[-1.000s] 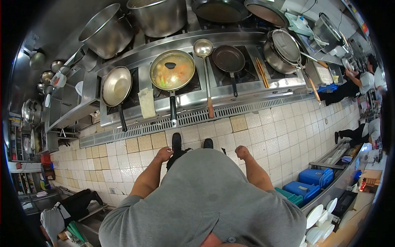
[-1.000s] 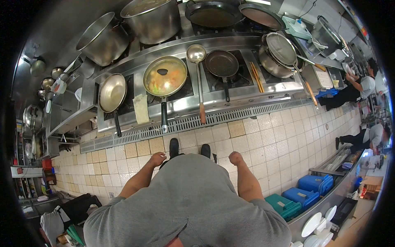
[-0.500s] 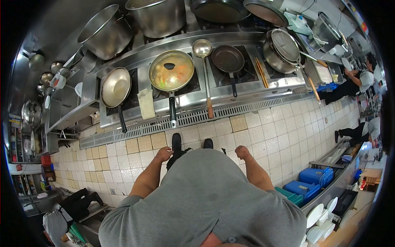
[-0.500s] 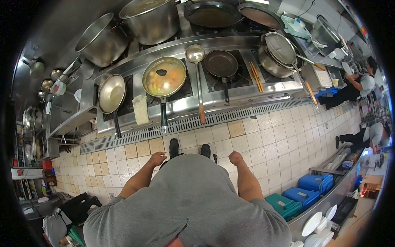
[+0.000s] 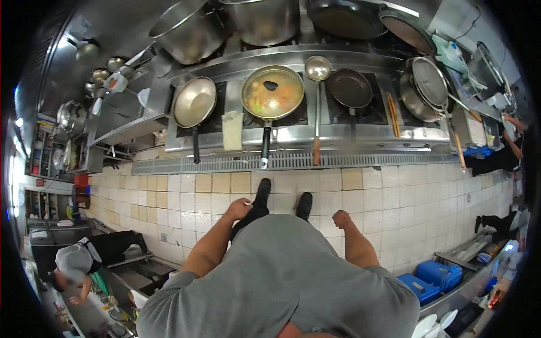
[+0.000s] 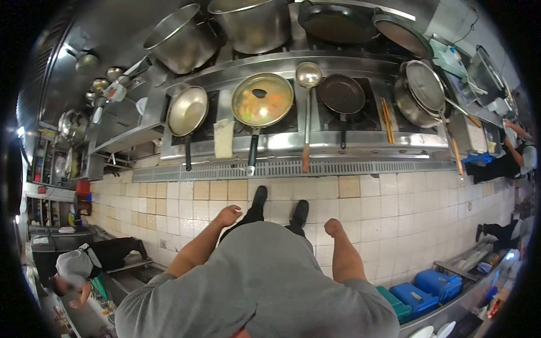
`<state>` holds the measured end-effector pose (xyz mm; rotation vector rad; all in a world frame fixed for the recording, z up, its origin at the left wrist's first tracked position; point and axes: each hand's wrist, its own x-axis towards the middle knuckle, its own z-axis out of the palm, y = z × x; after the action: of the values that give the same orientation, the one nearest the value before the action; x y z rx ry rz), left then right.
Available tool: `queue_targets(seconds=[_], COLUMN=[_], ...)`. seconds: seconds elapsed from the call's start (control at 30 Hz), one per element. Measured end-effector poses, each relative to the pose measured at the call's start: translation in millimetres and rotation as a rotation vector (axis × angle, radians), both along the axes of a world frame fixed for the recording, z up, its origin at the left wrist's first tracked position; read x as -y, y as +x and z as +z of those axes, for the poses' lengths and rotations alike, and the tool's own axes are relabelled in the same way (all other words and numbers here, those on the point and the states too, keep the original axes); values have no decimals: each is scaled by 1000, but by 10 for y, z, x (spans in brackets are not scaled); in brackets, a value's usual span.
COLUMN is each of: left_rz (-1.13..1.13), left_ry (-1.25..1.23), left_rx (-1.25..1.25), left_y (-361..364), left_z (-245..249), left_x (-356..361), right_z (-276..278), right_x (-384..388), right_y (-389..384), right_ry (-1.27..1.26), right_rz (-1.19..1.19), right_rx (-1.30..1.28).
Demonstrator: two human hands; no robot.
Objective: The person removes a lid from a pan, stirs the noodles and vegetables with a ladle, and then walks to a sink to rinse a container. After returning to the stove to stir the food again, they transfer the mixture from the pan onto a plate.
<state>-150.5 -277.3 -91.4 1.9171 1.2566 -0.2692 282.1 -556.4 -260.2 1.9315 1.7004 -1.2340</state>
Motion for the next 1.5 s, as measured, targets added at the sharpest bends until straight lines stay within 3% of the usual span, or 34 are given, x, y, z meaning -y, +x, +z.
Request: queue_targets(seconds=[0.13, 0.2, 0.23, 0.3, 0.33, 0.4, 0.47, 0.5, 0.53, 0.6, 0.67, 0.73, 0.77, 0.83, 0.87, 0.93, 0.97, 1.03, 1.07, 1.13, 1.2, 1.27, 1.37, 1.4, 1.43, 1.47, 1.5], left_rz=[65, 33, 77, 120, 69, 39, 75, 93, 135, 208, 285, 336, 357, 243, 115, 39, 92, 315, 485, 538, 608, 879, 687, 809, 407, 244, 540], left_ry=[-70, -57, -98, -137, -87, -22, 6, -29, -14, -15, 12, 26, 14, -83, -150, -183, -171, -205, -253, -252, -237, -360, -231, -325, -3, 106, -102], left_rx=[-55, -56, -97, -119, -138, -138, -42, -31, -12, 76, 93, 106, 26, -206, -347, -464, -476, -489, -489, -454, -405, -231, -40, -68, -3, 95, 44], left_y=[-449, -701, -790, -973, -1081, -1261, -1417, -1517, -1661, -1967, -2359, -2930, -3225, -3886, -4226, -4863, -5153, -5502, -5609, -5770, -5725, -5476, -5147, -4801, -4888, -4773, -4401], left_z=[-143, -237, -250, -291, -312, -329, -230, -184, -186, -235, -180, -436, -514, -736, -857, -969, -996, -877, -749, -697, -702, -518, -1209, -772, -1652, -1775, -996], left_x=[225, 276, 303, 321, 307, 254, 231, 208, 225, 289, 408, 687, 833, 1207, 1344, 1763, 1963, 2196, 2290, 2378, 2356, 2345, 2326, 2182, 2193, 2085, 1926], right_z=[-354, -473, -342, -161, -90, 10, -403, -535, -595, -633, -542, -283, -31, 588, 624, 650, 791, 1395, 329, 774, 1173, 1298, 1058, 1161, 1380, 1399, 1395], right_x=[-259, -439, -550, -681, -715, -735, -590, -557, -451, -242, -104, -237, -336, -568, -570, -661, -744, -945, -978, -1150, -1276, -1378, -1458, -1468, -1495, -1469, -1449], right_y=[3, 19, -4, -165, -199, -351, -334, -532, -706, -944, -1349, -1957, -2327, -3024, -3144, -3318, -3388, -3591, -3144, -3256, -3360, -3352, -3227, -3263, -3347, -3304, -3270], right_ry=[27, 348, 359, 352, 366, 251, 445, 86, 104, -277, -158, 220, 218, -203, -206, 469, 473, 130, 254, -67, -58, -63, -105, -114, -122, -112, -93], right_rz=[-17, 330, 332, -570, -561, -509, 286, -90, -47, -712, -351, 551, 580, -205, -191, 93, 98, -362, 119, -224, -195, -193, -74, -115, -156, -212, -277], right_rx=[5, 196, 217, -149, -135, -149, 88, 30, 46, -204, -240, 32, 36, -101, -99, -71, -68, -236, -318, -113, -66, -20, -65, -65, -68, -82, -123])
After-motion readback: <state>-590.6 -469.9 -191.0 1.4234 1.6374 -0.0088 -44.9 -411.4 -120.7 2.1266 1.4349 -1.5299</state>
